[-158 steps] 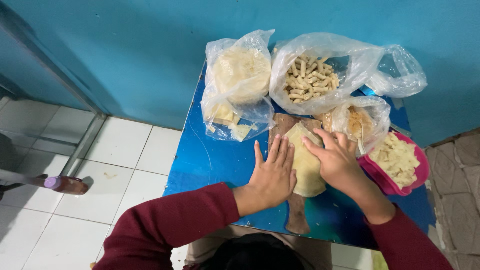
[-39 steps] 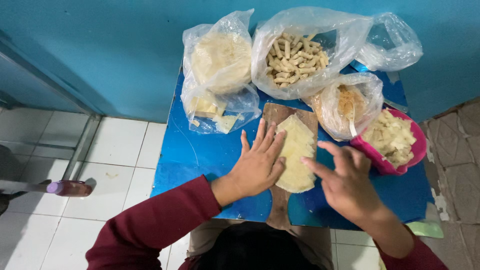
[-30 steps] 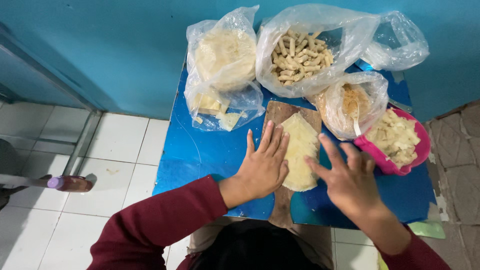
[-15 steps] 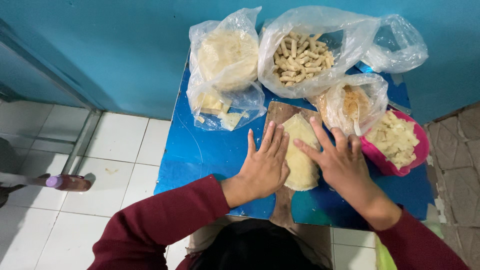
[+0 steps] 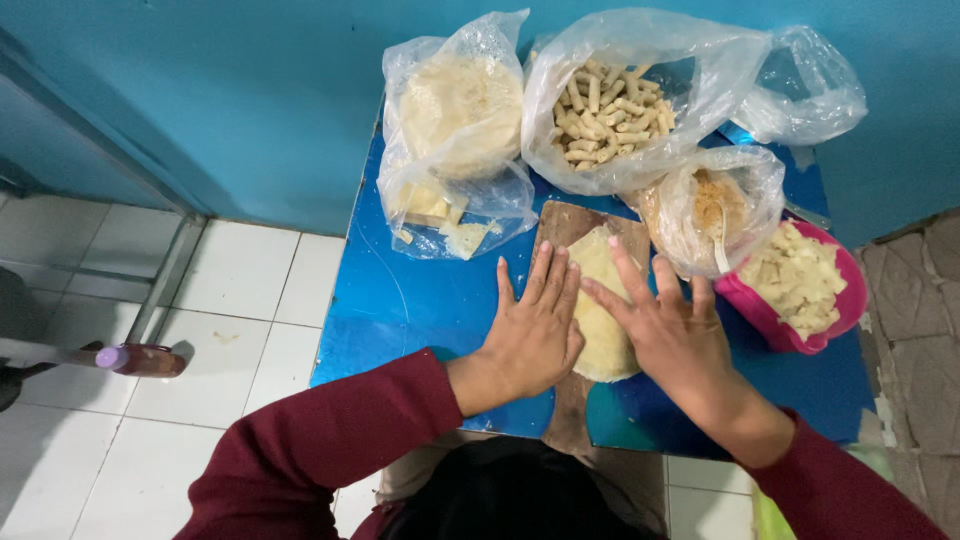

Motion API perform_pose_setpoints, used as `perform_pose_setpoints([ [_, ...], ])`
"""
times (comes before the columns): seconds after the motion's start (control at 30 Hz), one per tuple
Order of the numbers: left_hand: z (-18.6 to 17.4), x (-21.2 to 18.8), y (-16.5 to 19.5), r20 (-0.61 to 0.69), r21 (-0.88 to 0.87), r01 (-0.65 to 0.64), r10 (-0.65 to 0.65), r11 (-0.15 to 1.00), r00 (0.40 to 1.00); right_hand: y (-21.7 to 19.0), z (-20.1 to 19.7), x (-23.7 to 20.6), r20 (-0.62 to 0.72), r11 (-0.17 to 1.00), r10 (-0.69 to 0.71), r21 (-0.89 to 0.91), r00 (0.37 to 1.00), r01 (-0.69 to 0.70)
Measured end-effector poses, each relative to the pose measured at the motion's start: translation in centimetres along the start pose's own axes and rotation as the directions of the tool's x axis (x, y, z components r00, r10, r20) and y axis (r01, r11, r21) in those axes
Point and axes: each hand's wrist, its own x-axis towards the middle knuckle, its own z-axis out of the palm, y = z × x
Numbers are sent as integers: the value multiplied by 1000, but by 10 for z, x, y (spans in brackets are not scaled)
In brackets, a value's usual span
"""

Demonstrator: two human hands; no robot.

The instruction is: The person places thin square sheets on a wooden board, spoons brown powder from a plastic bag onto a sheet, folds the sheet over the filling, and sets the folded piece into a pink bowl. They repeat this cycle, occasionally pressing or repositioning sheets and reaching into the bag of puffed snack pieces.

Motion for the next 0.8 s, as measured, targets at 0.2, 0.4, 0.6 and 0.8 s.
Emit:
perform_pose_setpoints([
  [0.2, -1, -1, 0, -22, 22, -8, 8, 1000, 1000, 8, 23, 13, 57, 999, 39, -31, 998, -38],
  [0.4, -3, -3, 2, -44, 49, -18, 20, 999, 999, 16, 44, 32, 138, 991, 115, -91, 984, -103],
  [0.6, -1, -5, 2, -50, 10, -19, 20, 1000, 999, 9, 51, 36, 178, 992, 96, 59, 979, -108],
  [0.8, -2, -5, 3, -20, 32, 2, -1, 999, 1000, 15, 47, 38, 141, 978, 209, -17, 968, -208],
])
